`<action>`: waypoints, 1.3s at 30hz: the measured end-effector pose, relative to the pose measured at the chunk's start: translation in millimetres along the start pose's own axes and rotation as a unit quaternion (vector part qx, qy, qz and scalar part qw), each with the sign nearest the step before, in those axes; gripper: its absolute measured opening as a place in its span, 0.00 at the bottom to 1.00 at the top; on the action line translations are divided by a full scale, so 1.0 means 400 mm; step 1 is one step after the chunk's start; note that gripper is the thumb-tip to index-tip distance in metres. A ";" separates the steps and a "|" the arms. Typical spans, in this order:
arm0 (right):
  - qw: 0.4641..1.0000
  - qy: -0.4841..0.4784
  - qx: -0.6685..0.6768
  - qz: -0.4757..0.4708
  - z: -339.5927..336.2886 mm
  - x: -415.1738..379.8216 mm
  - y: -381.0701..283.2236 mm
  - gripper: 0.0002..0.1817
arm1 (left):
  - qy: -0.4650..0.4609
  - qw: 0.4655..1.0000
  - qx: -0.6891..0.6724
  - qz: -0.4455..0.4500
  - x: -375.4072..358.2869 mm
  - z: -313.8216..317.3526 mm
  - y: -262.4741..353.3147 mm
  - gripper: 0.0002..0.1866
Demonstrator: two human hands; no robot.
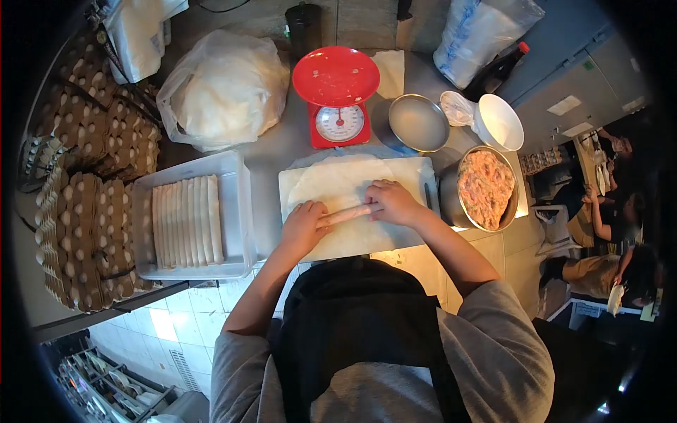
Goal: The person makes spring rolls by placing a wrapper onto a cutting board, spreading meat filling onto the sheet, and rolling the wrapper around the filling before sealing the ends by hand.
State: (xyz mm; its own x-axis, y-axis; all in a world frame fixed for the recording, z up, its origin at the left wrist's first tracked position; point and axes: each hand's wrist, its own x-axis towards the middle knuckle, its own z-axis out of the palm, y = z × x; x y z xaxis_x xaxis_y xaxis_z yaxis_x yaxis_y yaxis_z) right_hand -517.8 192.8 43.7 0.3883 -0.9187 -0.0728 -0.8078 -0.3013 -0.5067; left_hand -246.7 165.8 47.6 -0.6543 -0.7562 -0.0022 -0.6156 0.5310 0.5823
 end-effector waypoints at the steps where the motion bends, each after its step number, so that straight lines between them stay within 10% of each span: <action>1: 1.000 -0.001 0.000 0.003 -0.005 -0.008 0.010 0.22 | 0.025 0.999 -0.018 0.010 -0.014 0.000 -0.013 0.19; 8: 0.969 -0.097 0.166 0.158 -0.075 0.030 0.067 0.21 | -0.060 0.943 -0.288 -0.157 0.012 -0.018 -0.073 0.22; 11: 0.989 0.096 -0.089 0.071 -0.079 0.048 0.049 0.19 | 0.055 0.994 0.024 -0.087 0.036 -0.035 -0.037 0.21; 15: 0.989 0.119 0.020 -0.082 0.022 0.031 0.022 0.23 | 0.074 0.996 -0.006 0.048 0.038 0.045 0.001 0.27; 26: 0.987 0.103 -0.081 -0.097 0.055 -0.006 -0.031 0.41 | 0.100 0.990 0.049 0.086 0.027 0.102 0.004 0.36; 39: 0.952 0.208 -0.182 -0.130 0.083 0.051 0.030 0.23 | 0.139 0.984 0.097 0.061 0.109 0.072 -0.005 0.23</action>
State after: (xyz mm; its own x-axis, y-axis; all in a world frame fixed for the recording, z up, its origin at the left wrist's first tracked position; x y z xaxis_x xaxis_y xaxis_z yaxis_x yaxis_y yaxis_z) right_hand -504.8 179.0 7.7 0.4484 -0.7999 0.3989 -0.8375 -0.5318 -0.1251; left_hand -286.7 142.8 23.0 -0.5999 -0.7434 0.2958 -0.6299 0.6668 0.3983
